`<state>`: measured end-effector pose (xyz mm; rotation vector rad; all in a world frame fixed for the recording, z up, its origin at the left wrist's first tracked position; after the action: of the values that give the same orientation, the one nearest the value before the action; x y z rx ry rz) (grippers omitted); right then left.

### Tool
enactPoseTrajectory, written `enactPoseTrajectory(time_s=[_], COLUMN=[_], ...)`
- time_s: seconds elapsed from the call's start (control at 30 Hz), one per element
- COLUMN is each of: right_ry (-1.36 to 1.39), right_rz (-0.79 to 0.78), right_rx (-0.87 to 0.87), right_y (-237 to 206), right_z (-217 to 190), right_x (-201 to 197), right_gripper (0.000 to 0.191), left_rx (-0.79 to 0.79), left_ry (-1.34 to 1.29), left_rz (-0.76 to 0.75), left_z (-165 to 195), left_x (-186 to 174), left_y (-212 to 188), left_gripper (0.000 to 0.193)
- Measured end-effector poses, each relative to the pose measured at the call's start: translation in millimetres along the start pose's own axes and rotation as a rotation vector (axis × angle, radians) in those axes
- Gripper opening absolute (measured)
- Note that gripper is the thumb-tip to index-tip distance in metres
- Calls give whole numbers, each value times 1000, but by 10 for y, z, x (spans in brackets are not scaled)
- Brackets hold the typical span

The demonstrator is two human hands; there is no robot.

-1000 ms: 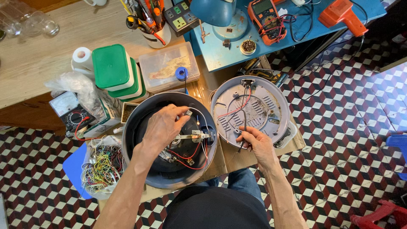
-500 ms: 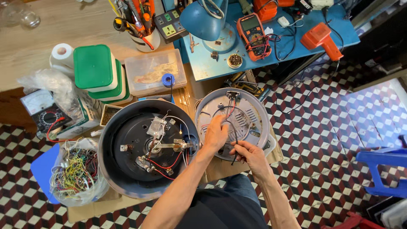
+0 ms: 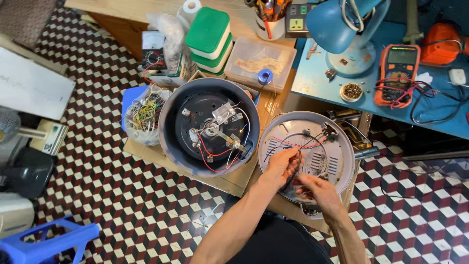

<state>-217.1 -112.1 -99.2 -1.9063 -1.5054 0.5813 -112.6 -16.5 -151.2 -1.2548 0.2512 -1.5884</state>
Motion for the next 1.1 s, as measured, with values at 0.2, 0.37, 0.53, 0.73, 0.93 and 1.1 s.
enactPoseTrajectory(time_s=[0.2, 0.37, 0.53, 0.73, 0.93, 1.1], right_ry=[306, 369, 266, 202, 260, 337], right_rz=[28, 63, 145, 276, 234, 219], right_rx=[-71, -144, -84, -115, -183, -194], right_y=[816, 1047, 981, 892, 932, 828], right_z=[-290, -308, -238, -148, -167, -201], right_x=[-86, 8, 63, 1, 79, 168], right_gripper=[38, 26, 26, 26, 24, 25], left_rx=[110, 195, 277, 258, 273, 226], left_ry=[145, 167, 194, 106, 152, 10], left_rz=[67, 89, 141, 106, 138, 90], left_z=[80, 110, 64, -49, 34, 52], left_x=[124, 106, -18, -43, -95, -84], left_y=[-85, -93, -175, -464, -758, -787], left_gripper=[24, 26, 28, 29, 28, 32])
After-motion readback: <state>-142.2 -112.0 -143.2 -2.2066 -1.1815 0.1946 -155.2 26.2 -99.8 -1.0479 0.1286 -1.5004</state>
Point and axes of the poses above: each hand's wrist, its own y-axis towards the middle knuckle, its own x-axis out of the palm, z = x × y, the point moved 9 cm from there along y, towards the middle knuckle, and after that the axes turned 3 degrees about z, right-handed, at the moved point
